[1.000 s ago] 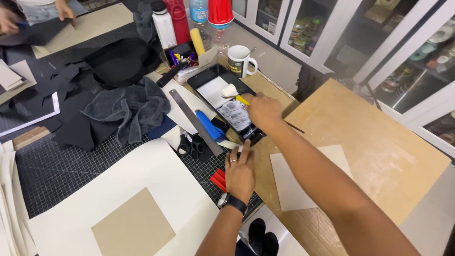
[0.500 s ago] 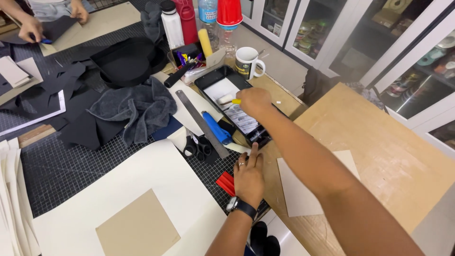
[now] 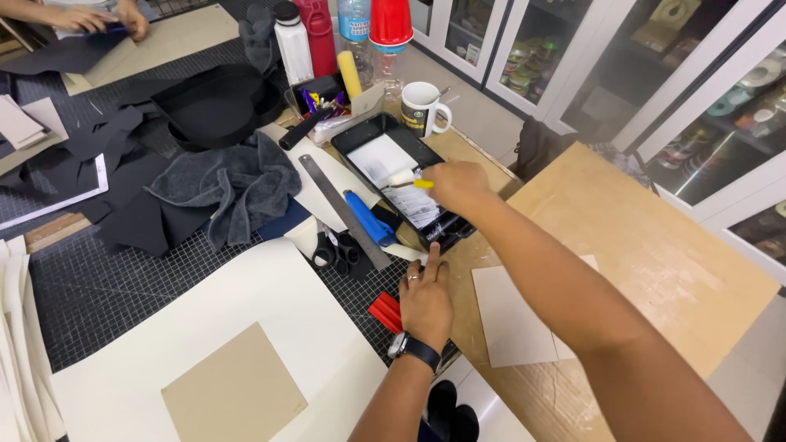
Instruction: Applying adhesive to cardboard and mounting it onto paper for bookbinding
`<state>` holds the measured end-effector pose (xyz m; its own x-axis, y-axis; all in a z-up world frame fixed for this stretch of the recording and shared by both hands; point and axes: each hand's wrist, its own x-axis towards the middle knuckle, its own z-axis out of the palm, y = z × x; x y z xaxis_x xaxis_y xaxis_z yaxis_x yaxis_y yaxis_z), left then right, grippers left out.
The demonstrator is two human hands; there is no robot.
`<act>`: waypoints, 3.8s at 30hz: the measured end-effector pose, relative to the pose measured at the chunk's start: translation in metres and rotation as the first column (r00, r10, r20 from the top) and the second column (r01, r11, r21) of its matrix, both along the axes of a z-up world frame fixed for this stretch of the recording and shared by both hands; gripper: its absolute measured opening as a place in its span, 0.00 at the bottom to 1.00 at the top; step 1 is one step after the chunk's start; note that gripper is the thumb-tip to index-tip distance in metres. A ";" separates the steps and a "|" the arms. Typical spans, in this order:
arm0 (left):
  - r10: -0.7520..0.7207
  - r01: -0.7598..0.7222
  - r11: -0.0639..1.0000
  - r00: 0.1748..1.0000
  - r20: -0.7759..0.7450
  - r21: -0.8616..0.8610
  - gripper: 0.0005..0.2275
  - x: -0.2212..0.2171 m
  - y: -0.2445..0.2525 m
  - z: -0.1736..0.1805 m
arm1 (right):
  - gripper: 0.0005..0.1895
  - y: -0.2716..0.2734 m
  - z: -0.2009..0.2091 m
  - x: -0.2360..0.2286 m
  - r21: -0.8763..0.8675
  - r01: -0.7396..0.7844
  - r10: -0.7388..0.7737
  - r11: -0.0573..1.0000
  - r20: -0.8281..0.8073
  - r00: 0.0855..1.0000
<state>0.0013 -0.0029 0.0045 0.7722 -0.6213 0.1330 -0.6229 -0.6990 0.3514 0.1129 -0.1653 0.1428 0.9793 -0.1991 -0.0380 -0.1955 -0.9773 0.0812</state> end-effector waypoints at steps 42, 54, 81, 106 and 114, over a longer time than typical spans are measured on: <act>-0.056 0.076 0.990 0.985 -0.164 0.120 0.21 0.000 0.007 0.023 | 0.15 0.004 -0.035 -0.042 0.005 0.001 -0.002 1.000 0.171 0.985; -0.049 0.076 0.986 0.982 -0.184 0.145 0.22 -0.002 0.013 0.039 | 0.15 0.005 -0.039 -0.037 -0.003 -0.002 0.003 1.000 0.195 0.981; -0.422 0.431 0.859 0.902 0.096 -0.277 0.39 -0.083 0.052 -0.005 | 0.22 0.003 -0.042 -0.341 -0.172 0.468 -0.467 0.867 0.052 0.883; -0.249 0.255 0.956 0.967 0.056 -0.146 0.34 -0.090 0.039 0.001 | 0.12 0.009 0.010 -0.383 -0.348 0.357 -0.413 0.867 -0.102 0.905; -0.245 0.256 0.958 0.965 0.090 -0.130 0.34 -0.087 0.037 -0.003 | 0.10 -0.026 -0.009 -0.340 -0.374 0.347 -0.366 0.860 0.019 0.930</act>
<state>-0.0858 0.0339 0.0011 0.5794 -0.7650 0.2812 -0.7989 -0.4647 0.3819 -0.2266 -0.1916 0.1337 0.8374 -0.5436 0.0576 -0.5107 -0.7405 0.4368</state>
